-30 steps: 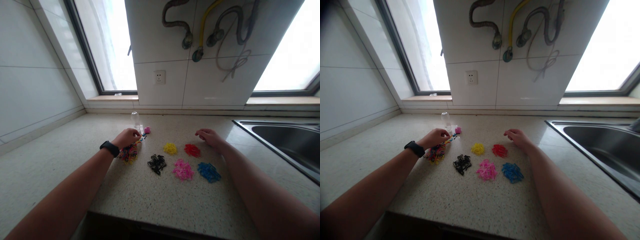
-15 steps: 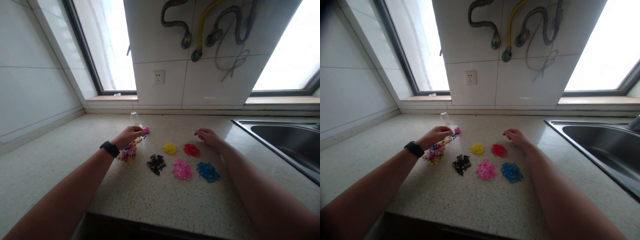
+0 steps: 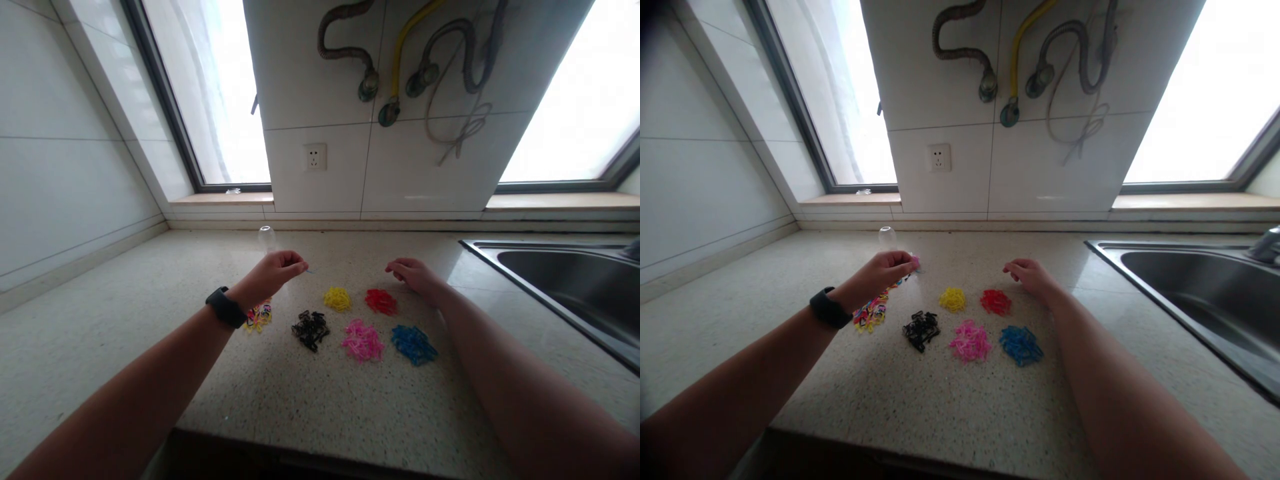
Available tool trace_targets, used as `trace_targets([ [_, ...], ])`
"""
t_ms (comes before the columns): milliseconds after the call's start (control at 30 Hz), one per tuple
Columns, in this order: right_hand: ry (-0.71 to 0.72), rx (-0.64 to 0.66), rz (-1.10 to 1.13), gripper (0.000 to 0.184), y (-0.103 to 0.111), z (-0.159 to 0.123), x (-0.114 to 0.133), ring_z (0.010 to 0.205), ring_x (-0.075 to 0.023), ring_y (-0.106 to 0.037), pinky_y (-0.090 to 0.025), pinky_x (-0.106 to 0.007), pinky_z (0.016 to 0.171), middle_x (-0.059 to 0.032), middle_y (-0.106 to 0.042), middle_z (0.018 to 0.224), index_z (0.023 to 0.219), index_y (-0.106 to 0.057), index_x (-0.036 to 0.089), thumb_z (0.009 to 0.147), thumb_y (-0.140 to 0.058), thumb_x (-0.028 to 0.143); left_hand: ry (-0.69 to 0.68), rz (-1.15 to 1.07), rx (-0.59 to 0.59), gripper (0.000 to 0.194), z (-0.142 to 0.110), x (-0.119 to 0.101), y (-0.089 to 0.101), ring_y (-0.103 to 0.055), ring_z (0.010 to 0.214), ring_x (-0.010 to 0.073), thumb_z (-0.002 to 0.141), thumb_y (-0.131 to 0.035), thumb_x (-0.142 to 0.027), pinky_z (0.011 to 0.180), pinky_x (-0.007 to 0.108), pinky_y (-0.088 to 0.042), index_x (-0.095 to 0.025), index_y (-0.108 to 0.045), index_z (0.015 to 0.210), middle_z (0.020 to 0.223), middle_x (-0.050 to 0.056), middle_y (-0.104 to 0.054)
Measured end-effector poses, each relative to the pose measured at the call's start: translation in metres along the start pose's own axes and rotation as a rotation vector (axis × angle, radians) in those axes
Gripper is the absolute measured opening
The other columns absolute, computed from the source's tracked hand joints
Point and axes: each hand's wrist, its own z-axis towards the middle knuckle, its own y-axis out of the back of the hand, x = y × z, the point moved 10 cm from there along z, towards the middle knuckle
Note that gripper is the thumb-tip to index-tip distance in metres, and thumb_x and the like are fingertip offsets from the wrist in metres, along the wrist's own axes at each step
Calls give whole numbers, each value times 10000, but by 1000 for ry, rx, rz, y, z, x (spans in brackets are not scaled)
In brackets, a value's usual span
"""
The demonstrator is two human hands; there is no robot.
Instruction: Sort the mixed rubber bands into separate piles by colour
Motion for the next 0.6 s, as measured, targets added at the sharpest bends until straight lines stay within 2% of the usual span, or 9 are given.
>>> trace_targets([
  [233, 20, 9, -5, 389, 0, 3, -3, 495, -98, -336, -240, -267, 482, 23, -494, 585, 824, -724, 152, 771, -580, 510, 12, -161, 45, 262, 0, 4, -11, -278, 504, 65, 874, -652, -406, 442, 216, -189, -154, -602, 820, 609, -54, -375],
  [600, 17, 17, -8, 386, -1, 4, -4, 499, -96, -327, -234, -261, 475, 28, -465, 582, 829, -713, 148, 773, -570, 502, 26, -466, 111, 349, -14, -22, -35, -186, 485, 54, 841, -688, -450, 436, 220, -135, -176, -486, 765, 596, -81, -255],
])
